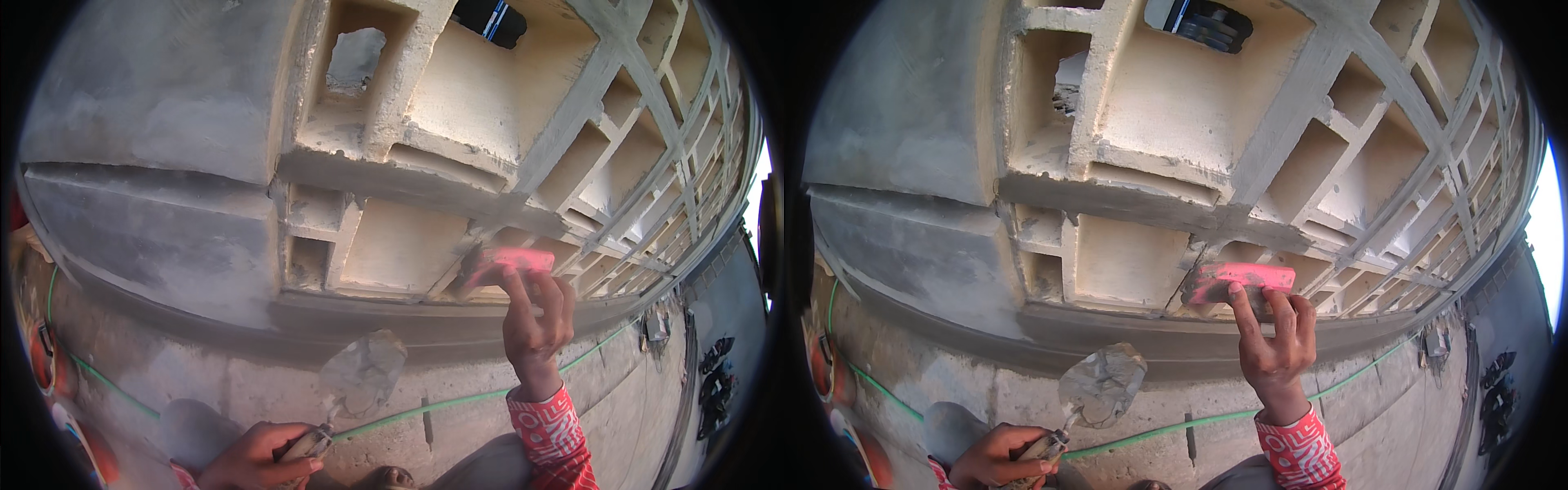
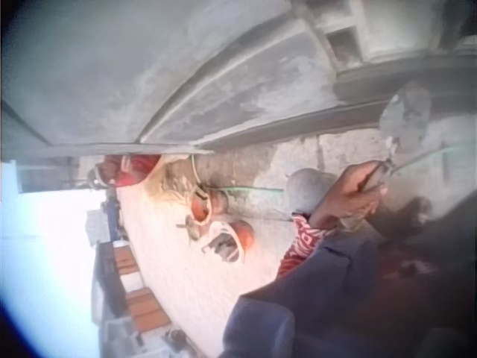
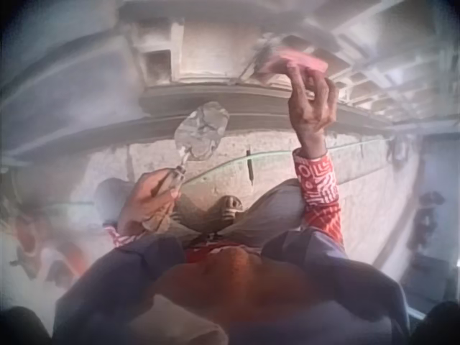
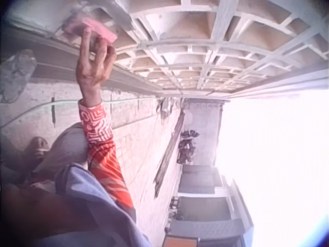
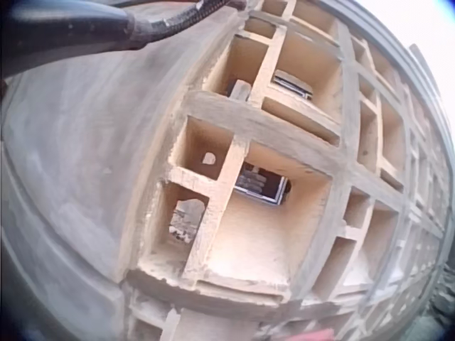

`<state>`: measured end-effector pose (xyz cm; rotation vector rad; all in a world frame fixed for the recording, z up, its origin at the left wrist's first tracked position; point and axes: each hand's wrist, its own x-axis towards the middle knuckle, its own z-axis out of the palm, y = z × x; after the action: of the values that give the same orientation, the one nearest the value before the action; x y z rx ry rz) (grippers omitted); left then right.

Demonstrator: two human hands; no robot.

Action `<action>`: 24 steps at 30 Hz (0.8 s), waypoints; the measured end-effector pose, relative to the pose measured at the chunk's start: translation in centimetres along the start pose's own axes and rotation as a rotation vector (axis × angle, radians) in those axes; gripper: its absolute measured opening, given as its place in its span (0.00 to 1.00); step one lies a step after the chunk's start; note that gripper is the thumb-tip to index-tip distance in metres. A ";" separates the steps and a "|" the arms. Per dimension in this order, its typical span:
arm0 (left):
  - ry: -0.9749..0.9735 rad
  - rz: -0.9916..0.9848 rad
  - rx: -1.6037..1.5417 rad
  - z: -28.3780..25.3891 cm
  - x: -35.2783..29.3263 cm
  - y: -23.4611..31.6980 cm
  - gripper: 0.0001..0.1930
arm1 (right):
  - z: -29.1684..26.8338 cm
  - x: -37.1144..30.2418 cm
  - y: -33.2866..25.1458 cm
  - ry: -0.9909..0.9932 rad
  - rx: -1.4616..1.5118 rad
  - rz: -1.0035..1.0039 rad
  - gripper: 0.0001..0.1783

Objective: The person applies plaster to a decorative concrete lattice wall using a trowel and a pink float. They scoop material from a bucket and smooth it into the grid pattern of the wall.

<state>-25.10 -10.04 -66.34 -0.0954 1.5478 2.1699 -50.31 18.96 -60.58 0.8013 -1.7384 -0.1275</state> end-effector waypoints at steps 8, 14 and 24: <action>-0.050 0.012 0.162 -1.4 1.6 -1.4 0.17 | -0.2 0.8 0.7 0.034 -0.051 0.034 0.28; -0.022 0.010 0.167 -0.9 0.9 -0.2 0.08 | -0.6 1.7 -0.7 -0.009 -0.066 0.065 0.22; 0.015 -0.015 0.180 -1.6 1.3 -1.4 0.10 | -3.0 2.7 -2.1 -0.151 -0.256 0.078 0.31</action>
<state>-26.00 -10.74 -68.61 -0.0648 1.7370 2.0118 -47.01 16.81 -58.38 0.5465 -1.8469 -0.3583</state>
